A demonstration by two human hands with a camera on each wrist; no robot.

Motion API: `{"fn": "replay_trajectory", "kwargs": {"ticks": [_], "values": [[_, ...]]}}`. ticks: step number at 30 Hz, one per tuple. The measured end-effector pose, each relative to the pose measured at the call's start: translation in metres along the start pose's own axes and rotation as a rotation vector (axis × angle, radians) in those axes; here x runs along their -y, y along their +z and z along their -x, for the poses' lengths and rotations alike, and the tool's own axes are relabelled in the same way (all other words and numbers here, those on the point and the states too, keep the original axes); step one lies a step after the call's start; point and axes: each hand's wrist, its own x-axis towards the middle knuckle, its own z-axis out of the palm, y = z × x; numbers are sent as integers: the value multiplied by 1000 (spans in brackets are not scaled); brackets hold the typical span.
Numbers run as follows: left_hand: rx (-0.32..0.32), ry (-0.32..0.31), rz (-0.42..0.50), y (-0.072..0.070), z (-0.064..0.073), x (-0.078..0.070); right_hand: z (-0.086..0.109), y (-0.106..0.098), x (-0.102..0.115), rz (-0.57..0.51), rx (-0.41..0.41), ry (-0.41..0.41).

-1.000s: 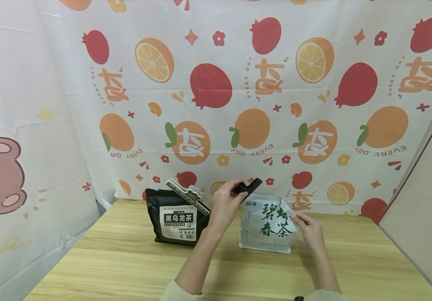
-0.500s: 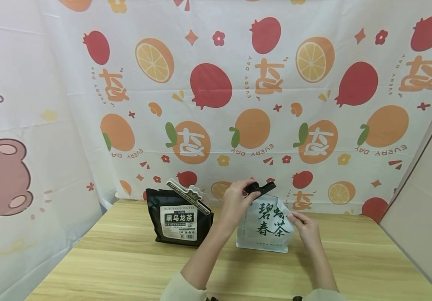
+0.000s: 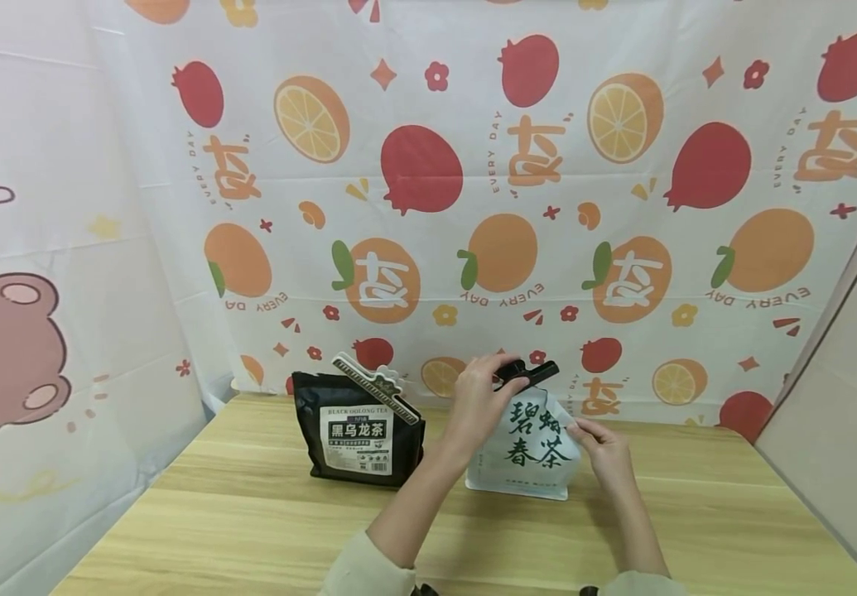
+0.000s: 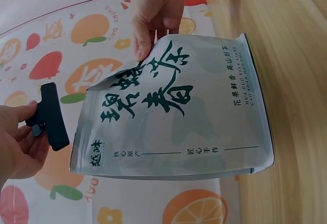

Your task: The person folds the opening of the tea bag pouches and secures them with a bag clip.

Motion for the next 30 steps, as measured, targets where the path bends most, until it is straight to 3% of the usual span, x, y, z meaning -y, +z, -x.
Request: {"fn": "replay_trajectory", "kwargs": {"ticks": [15,21,30], "values": [[-21,34,87,1,-8,-6,0,1,1,-16,11,4],[13,52,127,4,-11,-7,0,1,0,-7,16,14],[80,72,63,9,-15,-7,0,0,0,5,31,47]]}}
